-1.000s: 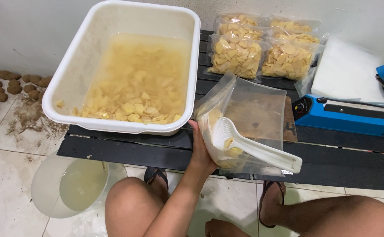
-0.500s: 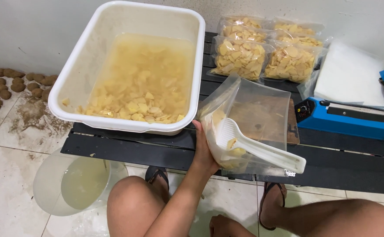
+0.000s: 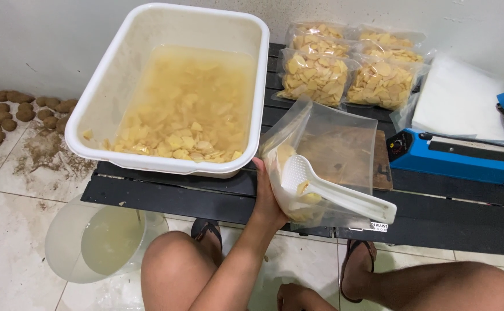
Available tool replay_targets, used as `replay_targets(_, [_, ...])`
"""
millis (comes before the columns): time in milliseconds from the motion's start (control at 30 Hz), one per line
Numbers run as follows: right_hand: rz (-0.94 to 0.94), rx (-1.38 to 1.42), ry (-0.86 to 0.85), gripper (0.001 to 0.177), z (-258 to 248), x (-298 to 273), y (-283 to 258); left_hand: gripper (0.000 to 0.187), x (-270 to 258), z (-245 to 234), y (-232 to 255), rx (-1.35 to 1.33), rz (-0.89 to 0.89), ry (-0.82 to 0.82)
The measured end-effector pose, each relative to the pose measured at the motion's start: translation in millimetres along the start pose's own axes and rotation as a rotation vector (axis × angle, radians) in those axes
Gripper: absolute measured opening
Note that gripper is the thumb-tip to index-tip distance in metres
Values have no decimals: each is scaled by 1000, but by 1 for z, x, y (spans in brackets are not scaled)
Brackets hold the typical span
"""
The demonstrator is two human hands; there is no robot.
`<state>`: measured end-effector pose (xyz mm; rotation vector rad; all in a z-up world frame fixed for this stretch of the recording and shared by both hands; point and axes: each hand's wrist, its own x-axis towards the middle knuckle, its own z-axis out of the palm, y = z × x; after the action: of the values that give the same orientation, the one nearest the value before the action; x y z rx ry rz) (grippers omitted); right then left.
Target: Scooping sliced fruit from a large container into individual plastic bags using a spoon.
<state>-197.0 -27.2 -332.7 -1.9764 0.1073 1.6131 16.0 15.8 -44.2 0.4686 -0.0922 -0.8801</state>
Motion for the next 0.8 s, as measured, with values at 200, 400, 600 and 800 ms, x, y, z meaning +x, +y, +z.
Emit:
replay_targets(200, [92,10,-44,22,-7,-4,0,105,1,-1,1,66,23,-51])
replay_targets(400, [104,27,-29,40,-14,-7,12,105,0,8,5,16,-19,79])
replay_targets(600, [77,-72,27,33,-37,-72,-19,99,-1,1,2,-12,-22,72])
replay_targets(800, [182,-44,393,31,-69,-260,-96,101,-2,6,6,-27,-25,64])
